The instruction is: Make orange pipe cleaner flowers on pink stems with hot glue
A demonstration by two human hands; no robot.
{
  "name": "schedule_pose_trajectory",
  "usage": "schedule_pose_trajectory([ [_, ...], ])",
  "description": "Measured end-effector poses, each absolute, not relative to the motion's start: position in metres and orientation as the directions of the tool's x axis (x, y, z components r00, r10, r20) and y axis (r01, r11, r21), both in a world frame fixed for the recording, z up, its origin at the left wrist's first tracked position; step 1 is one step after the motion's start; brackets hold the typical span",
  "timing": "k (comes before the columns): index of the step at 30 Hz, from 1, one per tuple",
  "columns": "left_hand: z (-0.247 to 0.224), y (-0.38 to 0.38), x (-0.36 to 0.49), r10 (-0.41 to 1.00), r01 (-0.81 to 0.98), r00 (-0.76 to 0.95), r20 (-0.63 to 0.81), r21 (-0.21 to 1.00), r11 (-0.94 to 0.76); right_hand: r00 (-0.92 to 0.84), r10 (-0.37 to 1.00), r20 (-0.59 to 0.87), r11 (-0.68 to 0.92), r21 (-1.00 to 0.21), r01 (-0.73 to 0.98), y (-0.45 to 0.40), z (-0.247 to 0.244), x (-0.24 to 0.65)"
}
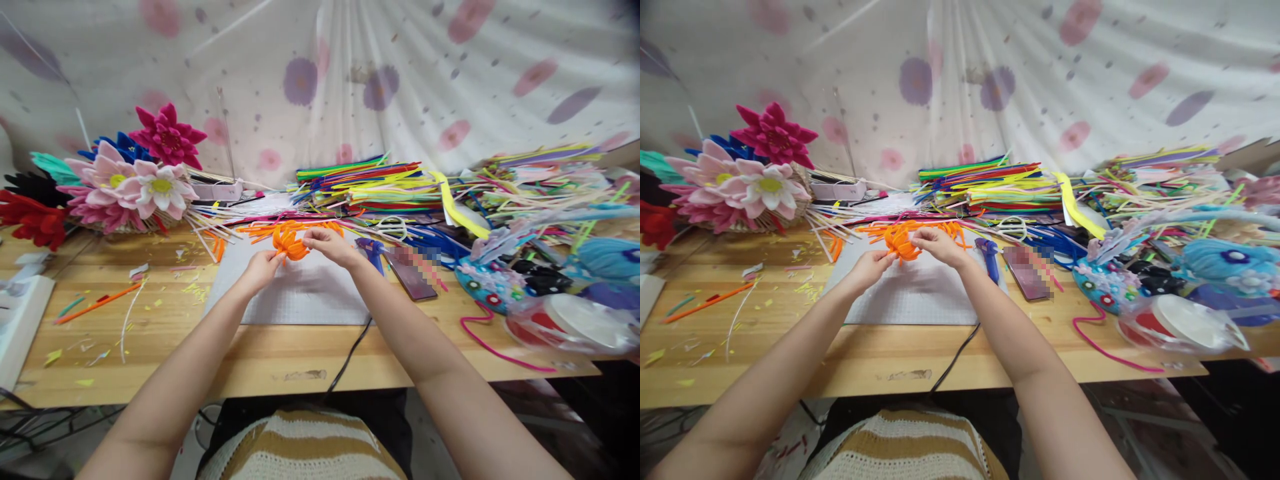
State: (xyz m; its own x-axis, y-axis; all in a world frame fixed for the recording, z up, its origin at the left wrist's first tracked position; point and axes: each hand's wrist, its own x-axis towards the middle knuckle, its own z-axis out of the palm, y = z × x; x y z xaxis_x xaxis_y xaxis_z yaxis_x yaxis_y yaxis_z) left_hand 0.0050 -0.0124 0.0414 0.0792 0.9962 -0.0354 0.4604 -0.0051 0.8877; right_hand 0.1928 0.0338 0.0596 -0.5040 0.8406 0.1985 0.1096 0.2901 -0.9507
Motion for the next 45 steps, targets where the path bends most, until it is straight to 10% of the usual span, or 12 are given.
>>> schedule_pose_trajectory([
  [7, 0.041, -0.010, 0.007, 0.996, 0.392, 0.029, -0.082, 0.918, 0.064, -0.480, 0.859, 0.180, 0.227, -0.973, 0.042, 0.039, 0.056, 0.189],
  [12, 0.049, -0.015, 0.010, 0.954, -0.009, 0.043, -0.296, 0.955, 0.297, -0.373, 0.892, 0.254, 0.325, -0.935, 0.140, 0.035, 0.060, 0.186],
  [21, 0.058, -0.010, 0.007, 0.838, -0.570, 0.324, -0.440, 0.616, 0.544, 0.134, 0.921, 0.365, 0.337, -0.921, 0.195, 0.011, 0.039, 0.169],
  [28, 0.039, -0.010, 0.027, 0.949, -0.664, 0.142, -0.280, 0.684, 0.301, -0.222, 0.969, 0.105, 0.126, -0.989, 0.081, 0.003, 0.011, 0.134],
  [45, 0.006, -0.001, 0.016, 0.960, -0.584, 0.066, -0.271, 0.770, 0.258, -0.416, 0.890, -0.186, -0.265, -0.954, -0.142, 0.001, -0.002, 0.122],
])
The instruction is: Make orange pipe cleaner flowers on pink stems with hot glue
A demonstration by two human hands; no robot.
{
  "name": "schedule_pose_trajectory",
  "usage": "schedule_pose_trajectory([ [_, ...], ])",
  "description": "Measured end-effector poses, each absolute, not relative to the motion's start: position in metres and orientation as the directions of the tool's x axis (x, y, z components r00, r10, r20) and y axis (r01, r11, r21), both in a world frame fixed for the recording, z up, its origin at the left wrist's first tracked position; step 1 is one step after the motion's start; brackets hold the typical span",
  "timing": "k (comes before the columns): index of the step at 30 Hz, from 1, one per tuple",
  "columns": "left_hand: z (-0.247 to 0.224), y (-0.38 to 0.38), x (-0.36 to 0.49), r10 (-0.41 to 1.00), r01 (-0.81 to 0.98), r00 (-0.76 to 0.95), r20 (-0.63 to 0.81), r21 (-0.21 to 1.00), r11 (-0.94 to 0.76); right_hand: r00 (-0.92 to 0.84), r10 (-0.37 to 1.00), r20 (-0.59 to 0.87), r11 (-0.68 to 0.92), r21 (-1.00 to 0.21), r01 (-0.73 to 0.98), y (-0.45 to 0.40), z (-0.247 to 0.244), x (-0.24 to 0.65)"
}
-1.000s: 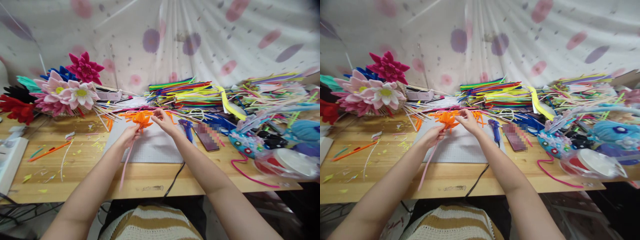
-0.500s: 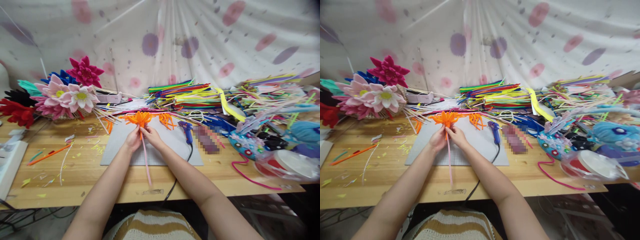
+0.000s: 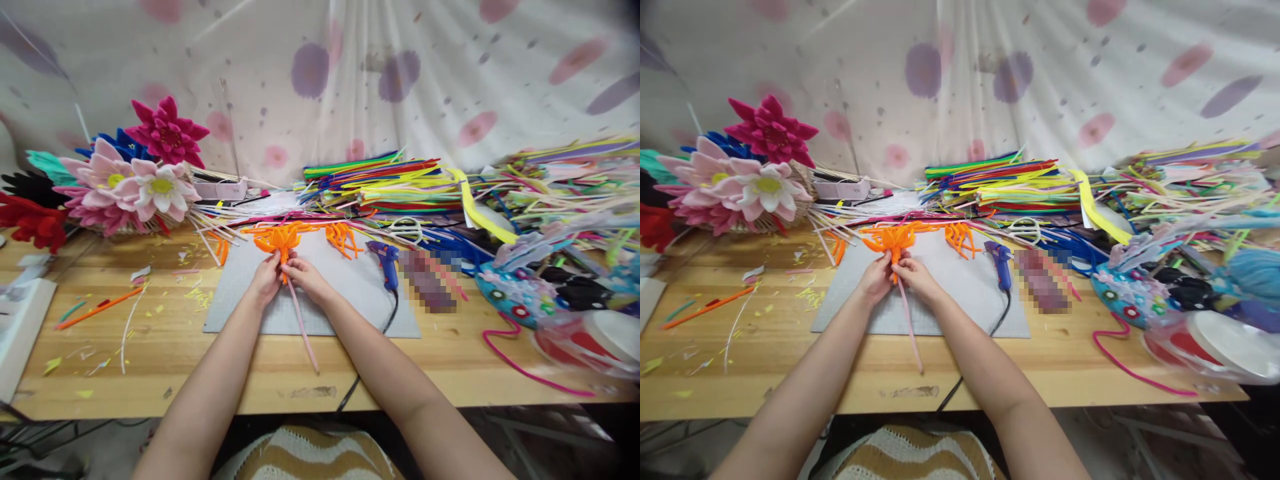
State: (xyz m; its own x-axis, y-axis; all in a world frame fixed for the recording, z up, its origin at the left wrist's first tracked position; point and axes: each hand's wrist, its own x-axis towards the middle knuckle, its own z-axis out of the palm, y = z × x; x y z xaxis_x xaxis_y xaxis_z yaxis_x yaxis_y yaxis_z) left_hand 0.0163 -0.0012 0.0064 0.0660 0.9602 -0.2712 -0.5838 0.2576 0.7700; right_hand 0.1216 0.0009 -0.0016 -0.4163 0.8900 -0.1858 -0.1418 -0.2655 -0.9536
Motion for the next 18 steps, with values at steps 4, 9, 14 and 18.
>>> schedule_pose_trajectory([
  [4, 0.0095, 0.0002, 0.0171, 0.958, -0.606, 0.050, -0.282, 0.754, 0.254, -0.488, 0.857, -0.166, -0.285, -0.941, -0.180, -0.0021, -0.0007, 0.1238],
  [9, 0.0095, 0.0020, 0.0172, 0.945, -0.656, 0.088, -0.315, 0.696, 0.293, -0.493, 0.861, -0.124, -0.231, -0.959, -0.162, -0.0009, -0.0009, 0.1271],
  [14, 0.0090, 0.0021, 0.0150, 0.938, -0.672, 0.083, -0.336, 0.677, 0.301, -0.538, 0.840, -0.075, -0.177, -0.974, -0.140, -0.0002, 0.0003, 0.1308],
  [18, 0.0088, 0.0014, 0.0137, 0.937, -0.699, 0.091, -0.338, 0.648, 0.301, -0.568, 0.822, -0.042, -0.141, -0.981, -0.131, -0.0006, -0.0001, 0.1321],
])
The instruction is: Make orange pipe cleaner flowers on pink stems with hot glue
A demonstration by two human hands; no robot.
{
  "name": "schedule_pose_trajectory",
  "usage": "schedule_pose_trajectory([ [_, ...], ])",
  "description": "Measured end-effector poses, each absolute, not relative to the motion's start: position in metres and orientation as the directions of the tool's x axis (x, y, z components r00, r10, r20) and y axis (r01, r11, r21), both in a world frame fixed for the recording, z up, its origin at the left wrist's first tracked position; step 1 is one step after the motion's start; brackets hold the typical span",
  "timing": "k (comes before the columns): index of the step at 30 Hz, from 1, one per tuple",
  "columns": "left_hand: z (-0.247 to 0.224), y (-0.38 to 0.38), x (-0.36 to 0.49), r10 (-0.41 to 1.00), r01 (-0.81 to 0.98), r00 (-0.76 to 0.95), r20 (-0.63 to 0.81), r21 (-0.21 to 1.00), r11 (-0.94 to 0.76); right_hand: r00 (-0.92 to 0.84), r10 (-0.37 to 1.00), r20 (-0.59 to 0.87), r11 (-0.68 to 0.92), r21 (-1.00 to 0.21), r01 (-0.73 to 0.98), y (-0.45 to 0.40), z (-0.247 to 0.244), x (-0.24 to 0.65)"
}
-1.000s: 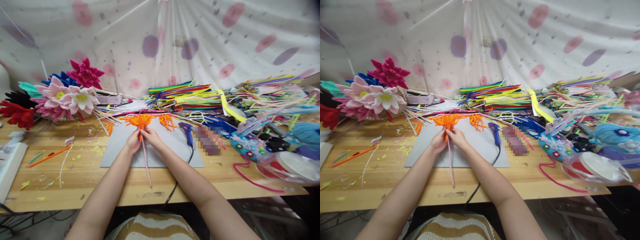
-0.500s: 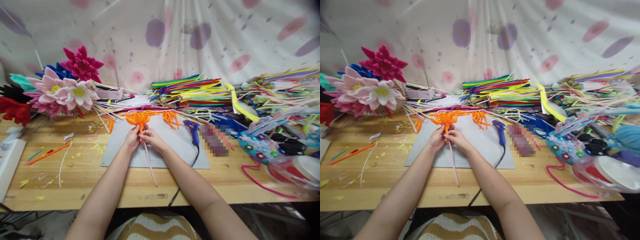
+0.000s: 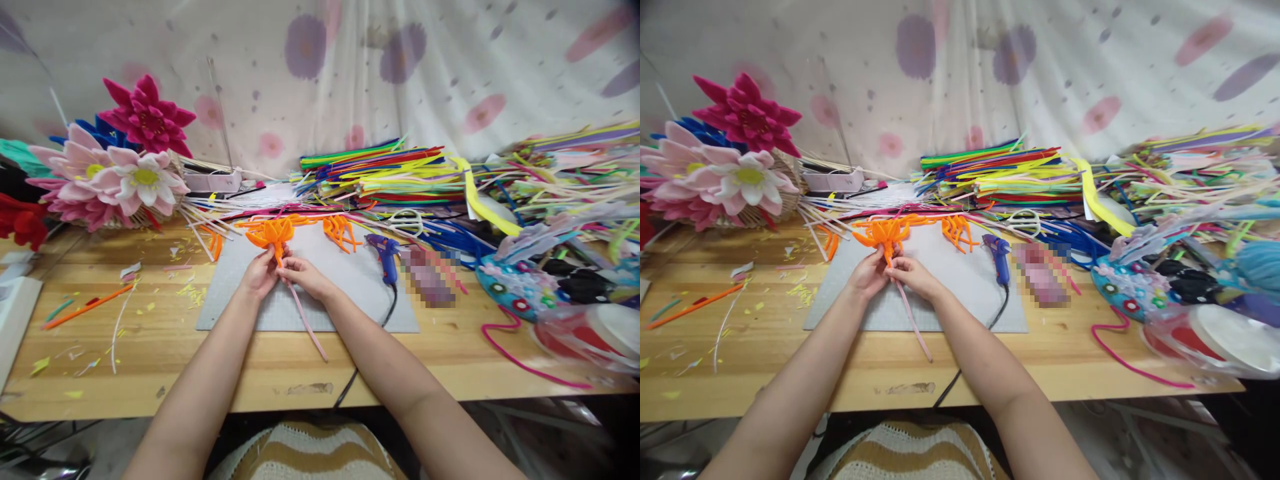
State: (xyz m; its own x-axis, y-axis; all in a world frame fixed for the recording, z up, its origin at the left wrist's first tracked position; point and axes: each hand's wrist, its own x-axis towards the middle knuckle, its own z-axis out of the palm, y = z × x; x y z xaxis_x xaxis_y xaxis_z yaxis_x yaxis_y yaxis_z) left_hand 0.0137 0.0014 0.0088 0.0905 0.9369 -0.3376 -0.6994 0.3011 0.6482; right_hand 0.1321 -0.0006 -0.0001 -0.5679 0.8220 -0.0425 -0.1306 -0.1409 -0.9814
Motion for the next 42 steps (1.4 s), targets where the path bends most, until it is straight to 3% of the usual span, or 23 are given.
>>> schedule_pose_trajectory([
  [16, 0.012, -0.003, 0.017, 0.935, -0.718, 0.043, -0.351, 0.640, 0.273, -0.606, 0.795, -0.018, -0.087, -0.993, -0.084, 0.000, -0.005, 0.132],
  [27, 0.016, 0.005, 0.012, 0.959, -0.784, -0.011, -0.282, 0.597, 0.166, -0.582, 0.812, -0.051, -0.107, -0.992, -0.061, -0.002, -0.009, 0.127],
  [34, 0.011, 0.006, 0.014, 0.958, -0.767, -0.086, -0.274, 0.632, 0.111, -0.630, 0.776, -0.041, -0.074, -0.997, -0.027, 0.000, -0.009, 0.129],
  [42, 0.009, 0.010, 0.004, 0.964, -0.785, 0.017, -0.264, 0.594, 0.176, -0.640, 0.768, -0.028, -0.048, -0.999, -0.014, -0.001, -0.013, 0.128],
])
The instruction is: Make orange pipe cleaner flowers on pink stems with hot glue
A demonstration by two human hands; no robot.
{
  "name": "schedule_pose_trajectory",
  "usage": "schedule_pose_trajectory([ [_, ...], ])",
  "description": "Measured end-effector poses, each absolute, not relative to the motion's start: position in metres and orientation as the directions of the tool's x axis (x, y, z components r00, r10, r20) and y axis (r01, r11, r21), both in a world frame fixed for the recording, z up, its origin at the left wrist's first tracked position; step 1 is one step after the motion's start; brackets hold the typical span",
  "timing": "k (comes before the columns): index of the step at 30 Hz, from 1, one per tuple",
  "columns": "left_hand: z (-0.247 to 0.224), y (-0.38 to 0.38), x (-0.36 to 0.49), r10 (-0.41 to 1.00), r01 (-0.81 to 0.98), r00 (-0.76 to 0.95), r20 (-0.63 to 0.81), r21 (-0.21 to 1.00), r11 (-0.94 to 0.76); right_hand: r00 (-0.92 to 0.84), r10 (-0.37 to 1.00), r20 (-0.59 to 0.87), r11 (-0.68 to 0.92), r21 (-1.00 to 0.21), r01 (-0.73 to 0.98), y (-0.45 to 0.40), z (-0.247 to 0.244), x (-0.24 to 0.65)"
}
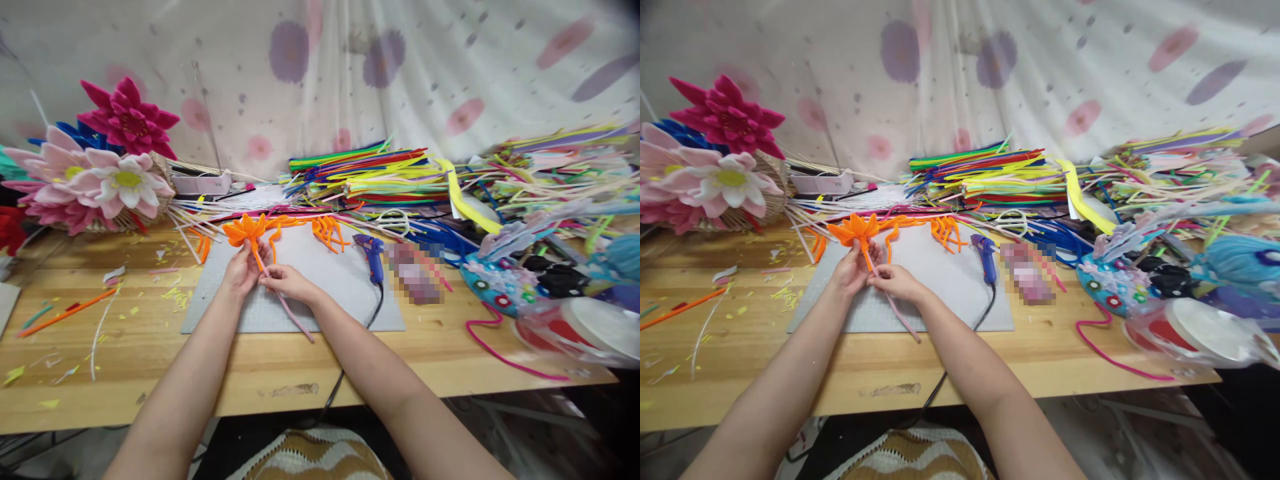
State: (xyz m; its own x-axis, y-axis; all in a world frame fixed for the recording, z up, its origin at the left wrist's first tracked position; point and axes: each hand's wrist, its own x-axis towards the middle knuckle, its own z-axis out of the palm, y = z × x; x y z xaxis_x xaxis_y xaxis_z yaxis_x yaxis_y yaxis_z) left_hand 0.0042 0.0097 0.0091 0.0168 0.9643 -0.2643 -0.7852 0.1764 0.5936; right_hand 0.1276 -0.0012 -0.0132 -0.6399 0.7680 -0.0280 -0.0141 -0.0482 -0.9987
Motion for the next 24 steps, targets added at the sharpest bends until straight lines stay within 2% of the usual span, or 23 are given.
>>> schedule_pose_trajectory([
  [5, 0.010, 0.010, 0.004, 0.967, -0.759, 0.091, -0.239, 0.612, 0.222, -0.593, 0.805, -0.022, -0.037, -0.999, -0.014, -0.003, -0.012, 0.127],
  [9, 0.009, 0.007, 0.009, 0.970, -0.724, 0.102, -0.221, 0.653, 0.225, -0.529, 0.846, -0.066, -0.105, -0.993, -0.044, -0.002, -0.009, 0.124],
  [16, 0.004, 0.004, 0.018, 0.934, -0.595, 0.186, -0.306, 0.721, 0.355, -0.440, 0.892, -0.104, -0.180, -0.974, -0.136, 0.000, -0.010, 0.120],
  [24, 0.009, 0.006, 0.027, 0.925, -0.705, 0.044, -0.377, 0.645, 0.296, -0.421, 0.904, -0.078, -0.167, -0.969, -0.180, 0.002, -0.012, 0.121],
])
